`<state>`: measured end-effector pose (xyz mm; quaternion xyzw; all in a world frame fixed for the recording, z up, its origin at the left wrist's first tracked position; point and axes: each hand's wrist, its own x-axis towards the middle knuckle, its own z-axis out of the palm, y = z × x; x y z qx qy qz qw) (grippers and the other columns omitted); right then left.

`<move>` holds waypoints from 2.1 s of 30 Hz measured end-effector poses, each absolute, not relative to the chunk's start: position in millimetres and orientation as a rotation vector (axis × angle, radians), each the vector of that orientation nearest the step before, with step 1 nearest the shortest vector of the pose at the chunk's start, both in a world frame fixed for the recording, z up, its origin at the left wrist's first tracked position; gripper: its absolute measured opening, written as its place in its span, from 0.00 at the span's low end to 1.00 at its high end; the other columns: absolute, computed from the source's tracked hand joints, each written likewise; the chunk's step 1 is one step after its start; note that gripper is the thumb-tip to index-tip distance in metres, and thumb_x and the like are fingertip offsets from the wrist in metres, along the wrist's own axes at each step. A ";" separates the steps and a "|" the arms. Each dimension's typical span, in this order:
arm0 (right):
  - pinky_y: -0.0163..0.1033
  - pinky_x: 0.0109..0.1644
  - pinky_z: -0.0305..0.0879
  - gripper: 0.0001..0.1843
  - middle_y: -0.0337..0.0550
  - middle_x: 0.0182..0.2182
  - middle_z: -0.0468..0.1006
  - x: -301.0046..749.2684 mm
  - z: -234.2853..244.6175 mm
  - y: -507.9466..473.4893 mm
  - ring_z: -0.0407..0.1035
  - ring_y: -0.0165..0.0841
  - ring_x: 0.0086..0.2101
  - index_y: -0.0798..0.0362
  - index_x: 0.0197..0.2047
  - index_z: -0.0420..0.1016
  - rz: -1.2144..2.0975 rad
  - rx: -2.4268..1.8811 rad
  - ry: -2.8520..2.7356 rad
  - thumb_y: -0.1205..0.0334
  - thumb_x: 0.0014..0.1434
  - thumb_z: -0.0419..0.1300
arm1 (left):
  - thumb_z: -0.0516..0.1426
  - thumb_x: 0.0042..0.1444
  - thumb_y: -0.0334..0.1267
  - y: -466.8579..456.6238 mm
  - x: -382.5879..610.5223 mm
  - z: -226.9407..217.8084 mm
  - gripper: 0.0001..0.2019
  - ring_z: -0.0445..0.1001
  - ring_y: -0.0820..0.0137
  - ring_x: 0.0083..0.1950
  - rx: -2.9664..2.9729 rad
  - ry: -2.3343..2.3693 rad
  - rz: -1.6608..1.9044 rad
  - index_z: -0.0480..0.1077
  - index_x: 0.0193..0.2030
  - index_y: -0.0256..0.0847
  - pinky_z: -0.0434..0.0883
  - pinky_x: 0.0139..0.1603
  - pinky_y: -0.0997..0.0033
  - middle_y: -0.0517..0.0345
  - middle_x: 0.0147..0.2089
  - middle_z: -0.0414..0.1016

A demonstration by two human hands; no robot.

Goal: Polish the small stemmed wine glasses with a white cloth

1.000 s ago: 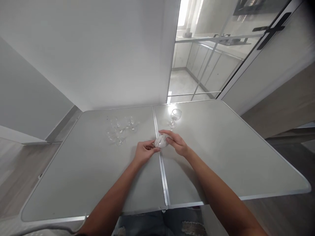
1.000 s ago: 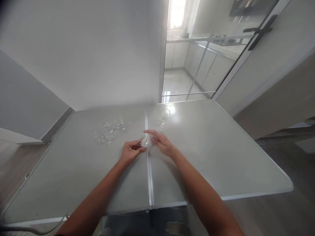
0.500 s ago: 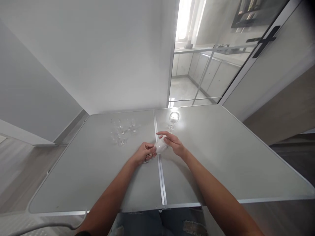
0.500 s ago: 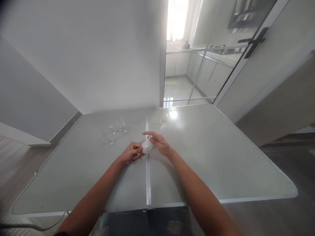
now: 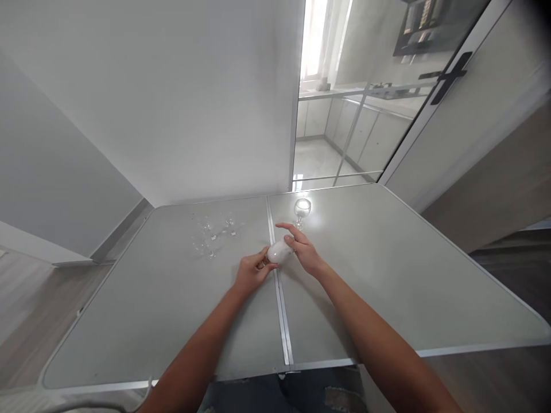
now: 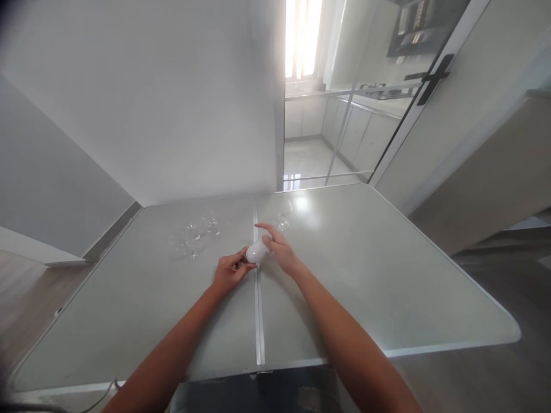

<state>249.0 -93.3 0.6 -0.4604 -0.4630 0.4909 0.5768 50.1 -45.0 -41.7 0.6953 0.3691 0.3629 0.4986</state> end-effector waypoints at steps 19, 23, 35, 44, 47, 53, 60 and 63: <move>0.39 0.37 0.59 0.21 0.38 0.28 0.69 247.2 0.7 -93.3 0.61 0.34 0.30 0.47 0.58 0.74 0.986 -1.129 -1.262 0.48 0.67 0.54 | 0.71 0.46 0.49 -47.7 53.6 -45.4 0.26 0.60 0.76 0.25 1.887 0.861 1.005 0.80 0.51 0.41 0.61 0.31 0.76 0.62 0.25 0.69; 0.37 0.32 0.56 0.21 0.35 0.23 0.64 249.7 3.5 -96.7 0.58 0.32 0.26 0.46 0.58 0.72 1.059 -1.019 -1.195 0.47 0.66 0.56 | 0.68 0.51 0.53 -47.9 54.8 -43.1 0.25 0.58 0.78 0.24 1.639 0.658 0.816 0.79 0.48 0.33 0.57 0.26 0.77 0.65 0.23 0.63; 0.38 0.31 0.56 0.20 0.35 0.25 0.64 257.3 -2.6 -102.4 0.56 0.31 0.25 0.46 0.58 0.72 0.756 -1.030 -1.413 0.46 0.70 0.53 | 0.59 0.58 0.62 -33.7 45.0 -43.1 0.28 0.47 0.83 0.14 1.017 0.435 0.289 0.67 0.28 0.35 0.45 0.13 0.80 0.67 0.19 0.57; 0.40 0.39 0.63 0.19 0.40 0.31 0.73 265.0 0.3 -101.2 0.65 0.34 0.31 0.47 0.56 0.76 0.759 -0.995 -1.604 0.49 0.70 0.53 | 0.61 0.54 0.64 -44.2 47.2 -37.3 0.29 0.54 0.80 0.17 1.506 0.600 0.616 0.77 0.40 0.34 0.54 0.18 0.77 0.65 0.20 0.61; 0.40 0.39 0.64 0.18 0.40 0.34 0.75 261.2 3.1 -98.1 0.66 0.34 0.32 0.47 0.55 0.77 0.821 -1.056 -1.472 0.48 0.69 0.55 | 0.66 0.52 0.58 -50.8 51.4 -41.8 0.29 0.61 0.77 0.23 2.004 0.794 0.995 0.78 0.52 0.37 0.63 0.28 0.75 0.64 0.24 0.68; 0.41 0.42 0.70 0.25 0.41 0.36 0.77 259.4 -0.3 -89.8 0.71 0.35 0.36 0.47 0.58 0.74 0.820 -0.955 -0.853 0.43 0.63 0.62 | 0.60 0.63 0.51 -44.3 50.3 -53.6 0.26 0.69 0.75 0.28 2.375 0.870 1.261 0.69 0.64 0.42 0.68 0.34 0.76 0.60 0.31 0.76; 0.47 0.51 0.72 0.23 0.46 0.45 0.80 275.7 -1.8 -86.2 0.74 0.41 0.49 0.50 0.50 0.77 0.687 -0.874 -0.736 0.40 0.64 0.60 | 0.57 0.67 0.45 -38.0 48.0 -59.9 0.19 0.76 0.71 0.31 2.643 1.009 1.123 0.72 0.61 0.44 0.67 0.39 0.71 0.57 0.33 0.81; 0.50 0.54 0.69 0.15 0.44 0.40 0.81 280.2 -4.0 -90.6 0.74 0.44 0.48 0.50 0.40 0.78 0.507 -1.014 -1.154 0.46 0.64 0.62 | 0.59 0.65 0.47 -36.9 45.5 -56.4 0.12 0.75 0.72 0.29 2.685 1.038 1.094 0.79 0.47 0.45 0.65 0.38 0.69 0.58 0.29 0.80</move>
